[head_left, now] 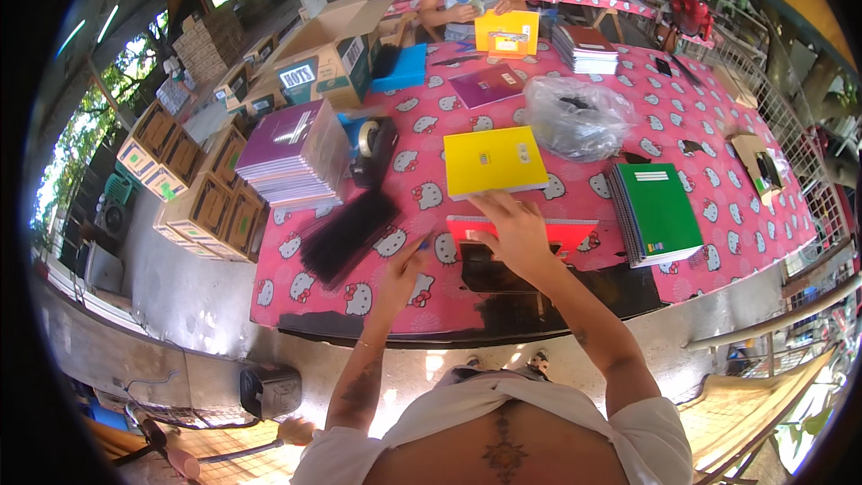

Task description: The person picks up notebooks one by one from a stack, turns them over, and places them into a separate pile on the table.

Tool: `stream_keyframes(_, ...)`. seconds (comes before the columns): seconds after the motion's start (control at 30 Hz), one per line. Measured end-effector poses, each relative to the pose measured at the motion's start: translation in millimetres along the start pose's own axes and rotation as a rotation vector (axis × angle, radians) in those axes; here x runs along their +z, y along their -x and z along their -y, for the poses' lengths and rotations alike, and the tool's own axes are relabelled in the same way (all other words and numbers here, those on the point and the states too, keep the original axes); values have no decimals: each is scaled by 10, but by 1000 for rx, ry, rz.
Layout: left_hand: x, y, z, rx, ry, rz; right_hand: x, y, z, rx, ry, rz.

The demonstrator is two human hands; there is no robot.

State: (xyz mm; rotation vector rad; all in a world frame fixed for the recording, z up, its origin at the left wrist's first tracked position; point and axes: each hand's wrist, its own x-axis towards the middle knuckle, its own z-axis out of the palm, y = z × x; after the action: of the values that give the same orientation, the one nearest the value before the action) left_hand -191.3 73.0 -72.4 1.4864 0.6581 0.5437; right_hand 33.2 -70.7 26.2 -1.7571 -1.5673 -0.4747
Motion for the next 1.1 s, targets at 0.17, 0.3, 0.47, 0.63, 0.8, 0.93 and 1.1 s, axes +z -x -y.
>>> stream_keyframes(0.17, -42, 160, 587, 545, -1394, -540, -1187, 432, -1334, 302, 53, -145)
stream_keyframes(0.3, 1375, -225, -957, 949, -1053, -515, -1876, 1618, -3100, 876, 579, -67)
stream_keyframes(0.47, 2053, -533, -1605, 864, -1016, 9, -2056, 2637, -3883, 974, 235, 69)
stream_keyframes(0.63, 3146, -1037, -1961, 748, -303, -126, -1999, 2593, -3682, 964, 59, 28)
stream_keyframes(0.8, 4600, -1733, -589, 462, -321, 111, -2025, 2895, -3981, 863, 141, -76)
stream_keyframes(0.93, 4639, -1900, 84, 592, -607, 37, -1915, 2808, -3943, 963, 184, 51)
stream_keyframes(1.1, 4515, -2010, 56, 518, -626, 64, -2162, 2802, -3865, 1155, -895, -363)
